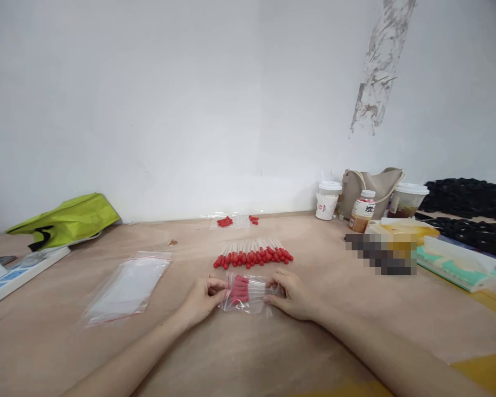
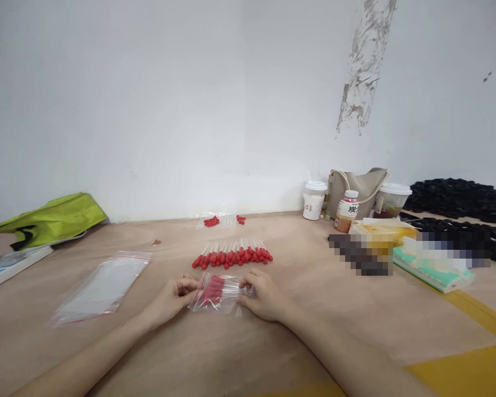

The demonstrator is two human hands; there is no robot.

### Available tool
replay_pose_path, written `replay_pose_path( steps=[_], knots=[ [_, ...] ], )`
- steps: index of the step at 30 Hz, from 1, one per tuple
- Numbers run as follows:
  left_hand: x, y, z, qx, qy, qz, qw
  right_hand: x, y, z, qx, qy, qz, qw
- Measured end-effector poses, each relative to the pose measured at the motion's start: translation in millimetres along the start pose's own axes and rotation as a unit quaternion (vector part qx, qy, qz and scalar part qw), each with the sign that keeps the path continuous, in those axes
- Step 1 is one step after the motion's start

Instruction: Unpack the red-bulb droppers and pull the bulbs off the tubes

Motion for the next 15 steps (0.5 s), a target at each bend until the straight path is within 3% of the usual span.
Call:
replay_pose_path(
  steps=[3, 8, 15],
  knots=[
    [2.7, -0.2, 0.6, -0.062, 0.004, 0.048, 0.997, -2.4, 0.5, -1.1, -0.001, 0.008, -0.016, 1.0],
    [-2.4, -3.0, 0.2, -0.06, -0.101, -0.012, 0.993, -6.3, 1.8, -2.7, -0.006, 0.01, -0.055, 0.998],
    [7.2, -1.0, 0.6, -0.105, 0.016, 0.162, 0.981, -6.4, 1.1, -2.7, 0.004, 0.005, -0.059, 0.998]
  ],
)
Point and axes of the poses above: each hand's wrist, its own z-axis towards the middle knuckle, its own x-axis out of the back of the hand, y = z × x, the point moved 4 cm from there along z, towards the middle knuckle, and after that the axes turned 13 degrees about x, right-handed, at the moved point
